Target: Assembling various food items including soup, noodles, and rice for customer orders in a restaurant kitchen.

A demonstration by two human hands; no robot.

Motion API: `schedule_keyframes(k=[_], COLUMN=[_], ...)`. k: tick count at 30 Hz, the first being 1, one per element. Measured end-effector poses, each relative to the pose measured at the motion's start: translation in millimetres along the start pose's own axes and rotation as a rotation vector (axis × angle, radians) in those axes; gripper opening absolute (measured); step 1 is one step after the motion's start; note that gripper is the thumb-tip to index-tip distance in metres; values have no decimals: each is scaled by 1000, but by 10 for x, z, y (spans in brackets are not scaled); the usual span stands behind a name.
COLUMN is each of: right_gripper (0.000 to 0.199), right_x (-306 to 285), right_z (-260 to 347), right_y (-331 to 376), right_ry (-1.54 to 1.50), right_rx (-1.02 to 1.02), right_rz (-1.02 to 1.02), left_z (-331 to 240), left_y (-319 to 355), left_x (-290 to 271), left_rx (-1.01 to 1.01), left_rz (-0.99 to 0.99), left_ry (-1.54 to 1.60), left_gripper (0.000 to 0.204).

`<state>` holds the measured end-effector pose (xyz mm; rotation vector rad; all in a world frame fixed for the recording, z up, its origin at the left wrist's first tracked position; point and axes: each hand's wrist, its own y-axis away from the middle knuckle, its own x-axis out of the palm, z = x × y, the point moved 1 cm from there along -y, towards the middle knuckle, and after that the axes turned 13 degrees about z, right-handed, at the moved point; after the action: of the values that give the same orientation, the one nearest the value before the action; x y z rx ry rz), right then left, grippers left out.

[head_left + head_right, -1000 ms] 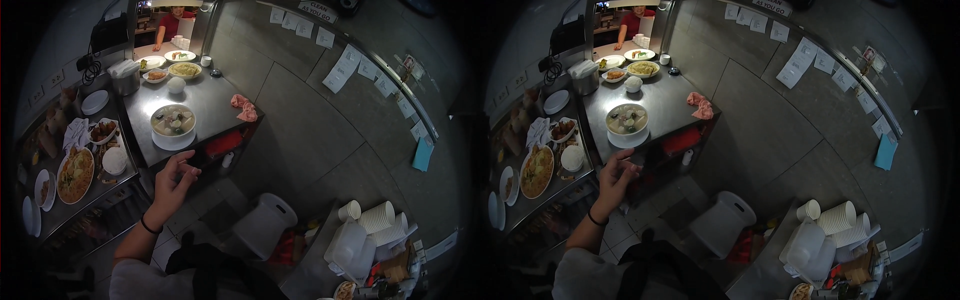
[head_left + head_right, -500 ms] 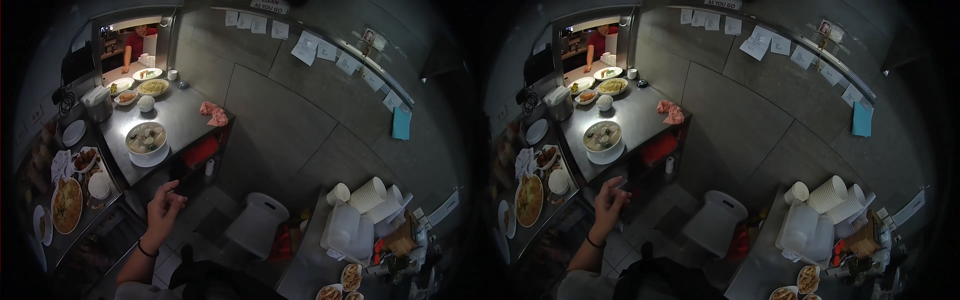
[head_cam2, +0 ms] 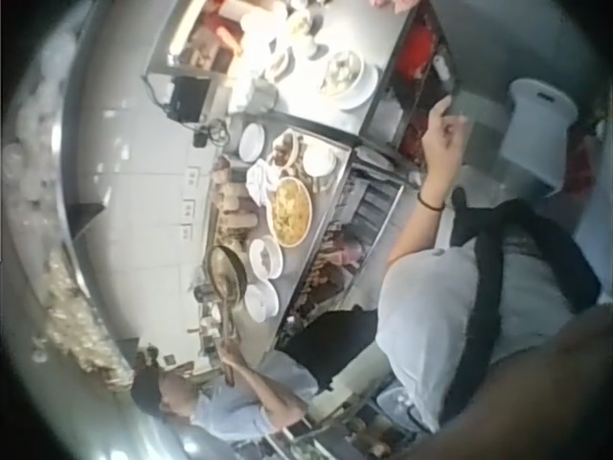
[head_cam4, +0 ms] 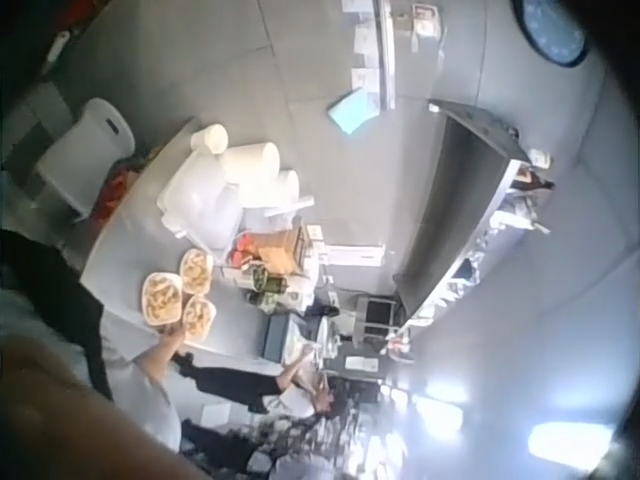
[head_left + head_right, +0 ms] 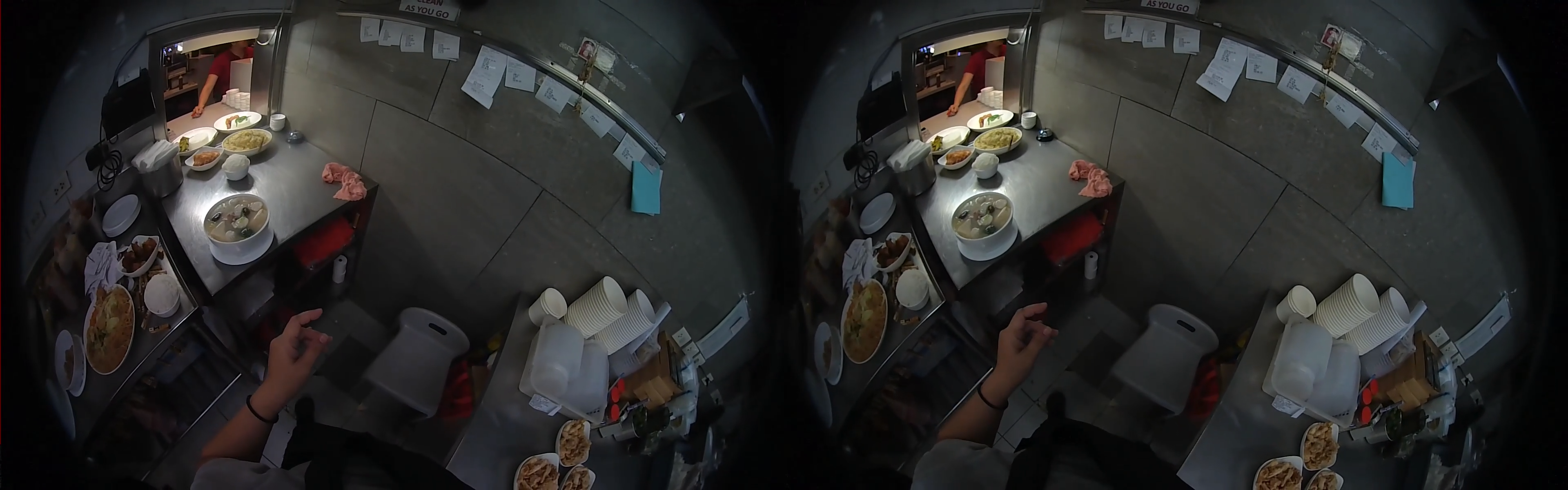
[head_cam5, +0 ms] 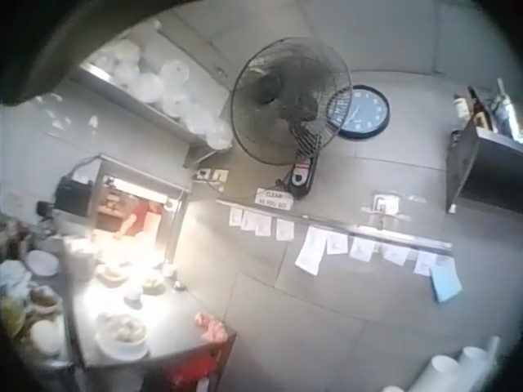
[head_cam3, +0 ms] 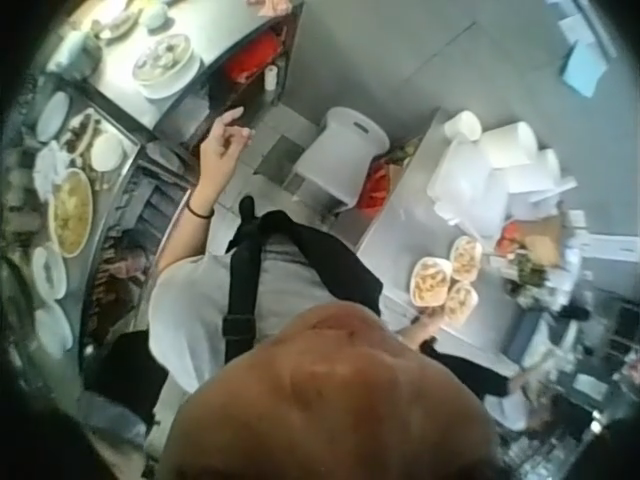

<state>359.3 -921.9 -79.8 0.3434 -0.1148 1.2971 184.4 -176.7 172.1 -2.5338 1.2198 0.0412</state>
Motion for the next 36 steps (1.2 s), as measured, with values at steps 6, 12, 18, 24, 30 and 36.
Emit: schedule_keyframes(k=[6, 12, 18, 24, 30, 36], right_gripper=[44, 47, 49, 50, 51, 59], right_x=[29, 404, -282, 935, 662, 780], right_z=[42, 235, -117, 482, 347, 385], right_y=[-47, 157, -243, 372, 294, 291], right_ry=[-5, -49, 577, 118, 33, 24], right_rx=[50, 136, -799, 58, 21, -3], right_rz=[-60, -201, 729, 42, -50, -83], left_z=[-10, 14, -35, -35, -134, -130], left_y=[28, 85, 75, 29, -19, -43], left_x=[87, 135, 178, 302, 408, 438], left_rx=[14, 1, 16, -20, -23, 2], left_rz=[27, 5, 4, 37, 71, 49], left_ry=[53, 100, 148, 161, 187, 203], left_gripper=[34, 34, 35, 36, 37, 36])
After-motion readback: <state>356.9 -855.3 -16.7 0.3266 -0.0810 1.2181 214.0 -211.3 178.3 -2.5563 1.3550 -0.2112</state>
